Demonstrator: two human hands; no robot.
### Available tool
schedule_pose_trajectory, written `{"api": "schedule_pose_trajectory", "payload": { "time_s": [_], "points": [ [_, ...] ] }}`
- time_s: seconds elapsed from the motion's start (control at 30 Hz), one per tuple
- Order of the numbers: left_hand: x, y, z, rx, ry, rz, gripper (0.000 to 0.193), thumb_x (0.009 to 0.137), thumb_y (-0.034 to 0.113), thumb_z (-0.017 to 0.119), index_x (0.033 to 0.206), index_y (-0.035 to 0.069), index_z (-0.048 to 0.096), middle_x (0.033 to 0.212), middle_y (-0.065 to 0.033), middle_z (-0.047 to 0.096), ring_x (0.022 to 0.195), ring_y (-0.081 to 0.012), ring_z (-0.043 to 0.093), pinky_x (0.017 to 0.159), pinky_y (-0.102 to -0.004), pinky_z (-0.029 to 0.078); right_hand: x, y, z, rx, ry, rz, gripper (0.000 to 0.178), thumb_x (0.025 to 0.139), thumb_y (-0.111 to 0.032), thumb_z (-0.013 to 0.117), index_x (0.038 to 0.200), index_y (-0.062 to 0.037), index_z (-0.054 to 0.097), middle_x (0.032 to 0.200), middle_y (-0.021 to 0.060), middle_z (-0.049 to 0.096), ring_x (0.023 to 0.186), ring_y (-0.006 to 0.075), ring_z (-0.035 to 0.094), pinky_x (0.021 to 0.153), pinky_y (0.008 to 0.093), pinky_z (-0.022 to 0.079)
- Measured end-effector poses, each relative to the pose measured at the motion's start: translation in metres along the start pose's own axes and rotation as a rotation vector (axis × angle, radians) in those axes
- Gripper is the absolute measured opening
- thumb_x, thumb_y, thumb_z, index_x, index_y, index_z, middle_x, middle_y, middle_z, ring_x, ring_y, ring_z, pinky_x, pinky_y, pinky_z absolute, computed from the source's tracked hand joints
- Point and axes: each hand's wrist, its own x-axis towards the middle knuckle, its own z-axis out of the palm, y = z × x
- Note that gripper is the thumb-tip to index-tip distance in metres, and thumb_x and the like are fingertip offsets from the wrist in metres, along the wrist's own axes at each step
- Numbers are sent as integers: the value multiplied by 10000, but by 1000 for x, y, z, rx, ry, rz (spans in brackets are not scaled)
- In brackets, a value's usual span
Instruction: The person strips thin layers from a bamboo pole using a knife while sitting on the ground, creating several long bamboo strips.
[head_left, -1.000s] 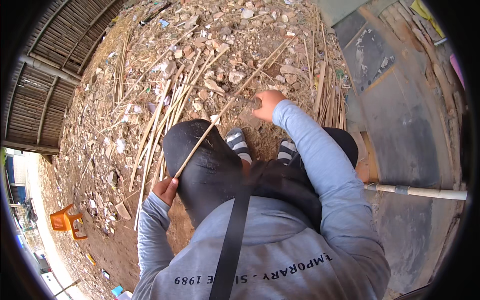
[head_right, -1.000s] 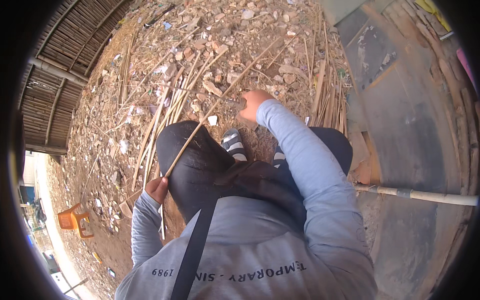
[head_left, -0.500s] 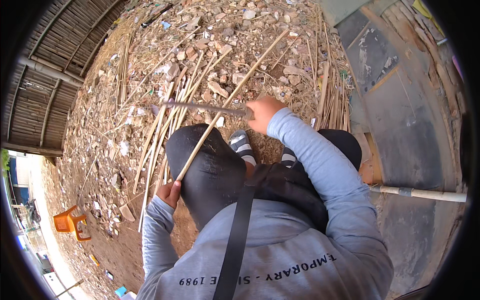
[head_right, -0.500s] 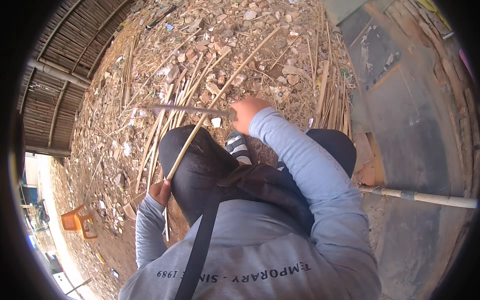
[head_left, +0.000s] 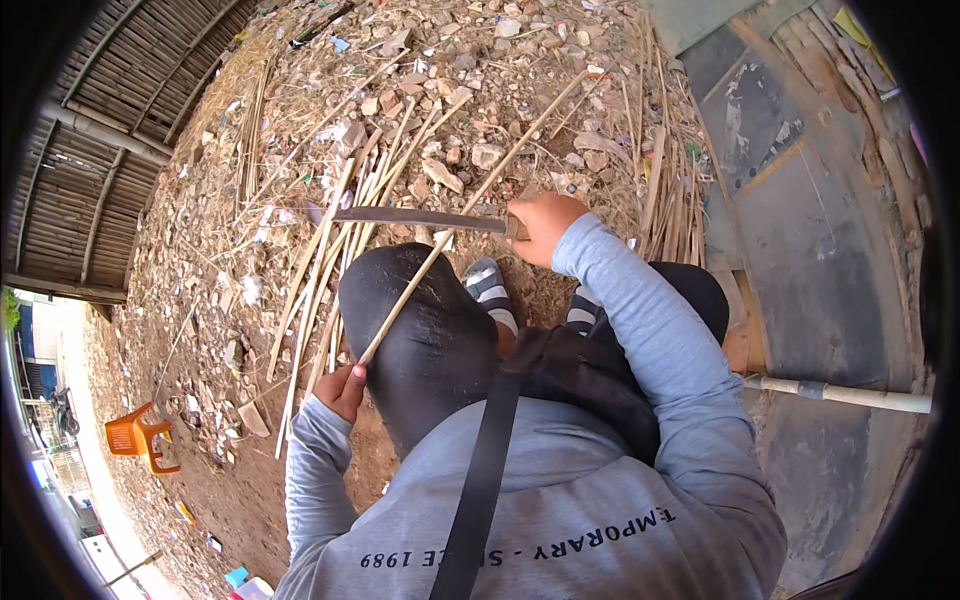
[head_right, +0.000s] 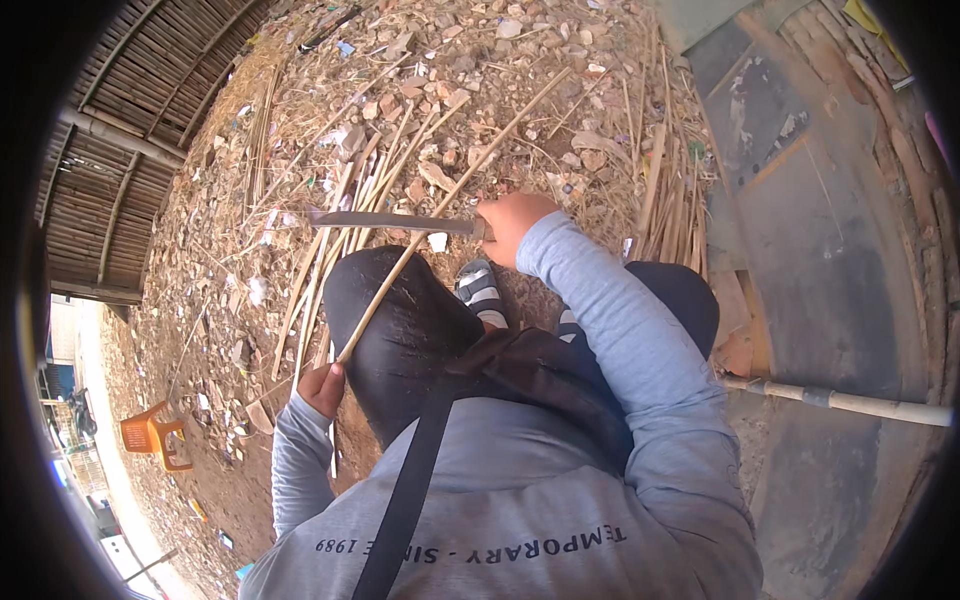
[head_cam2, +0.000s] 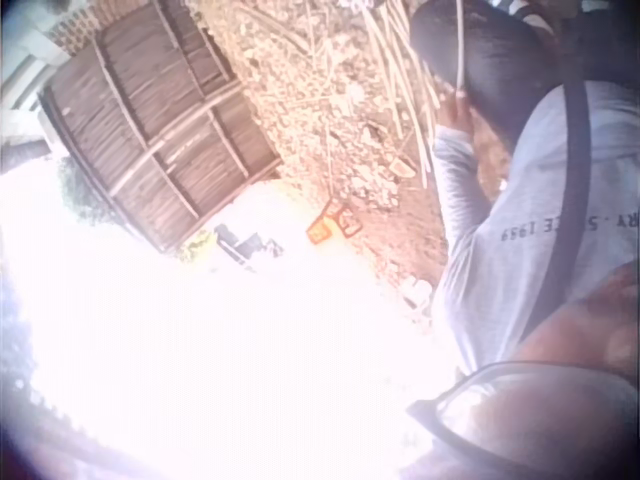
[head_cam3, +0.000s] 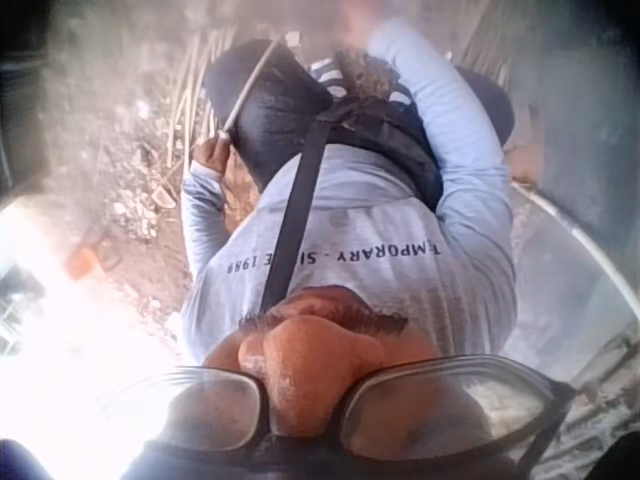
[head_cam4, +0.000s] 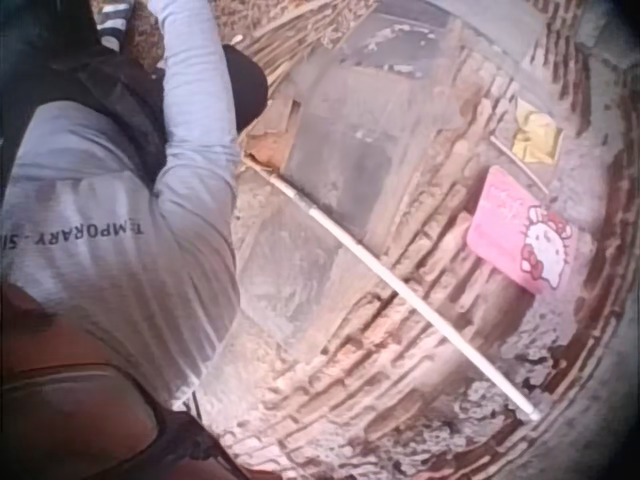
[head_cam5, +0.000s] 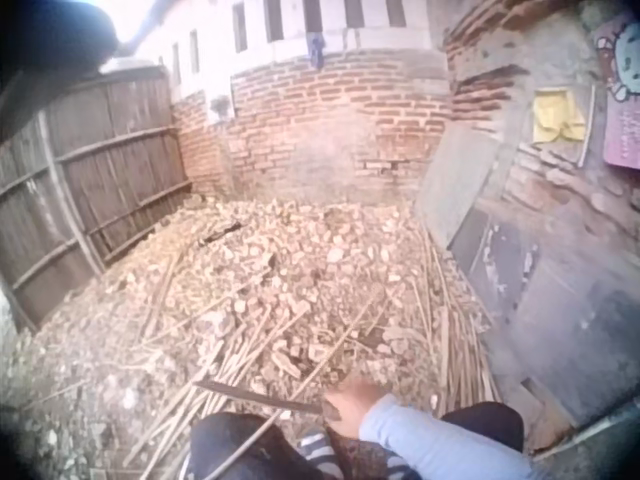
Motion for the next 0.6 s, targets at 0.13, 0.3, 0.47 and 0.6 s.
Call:
{"api": "schedule_pose_trajectory", "payload": {
  "time_s": [0.13, 0.3, 0.47, 0.6],
  "points": [
    [-4, 5, 6, -112, -27, -78, 552, 980, 480, 421, 800, -16, 584, 584, -14, 467, 548, -126, 419, 524, -302, 361, -5, 5, 5, 26, 29, -64, 316, 775, -366, 674, 895, -80, 616, 742, 164, 636, 737, 372, 633, 664, 476, 506],
    [-6, 22, 8, 80, 26, 13, 528, 980, 452, 427, 898, -38, 604, 636, -172, 559, 608, -261, 542, 610, -387, 426, -5, -5, -11, -18, -58, -80, 305, 787, -369, 667, 886, -84, 624, 726, 176, 625, 746, 359, 637, 678, 465, 507],
    [-1, 23, 10, 234, 61, 73, 506, 978, 431, 430, 829, -31, 577, 633, -218, 552, 613, -373, 565, 591, -426, 427, 16, 33, 12, 119, 12, 145, 287, 783, -350, 669, 886, -84, 636, 761, 171, 644, 759, 341, 644, 708, 442, 513],
    [1, 16, 8, 261, 65, 77, 490, 973, 416, 442, 793, -26, 555, 635, -226, 552, 629, -410, 567, 588, -447, 426, 15, 17, -1, 107, -52, 189, 292, 758, -330, 691, 891, -73, 649, 807, 165, 665, 780, 336, 650, 726, 428, 516]
  ]
}}
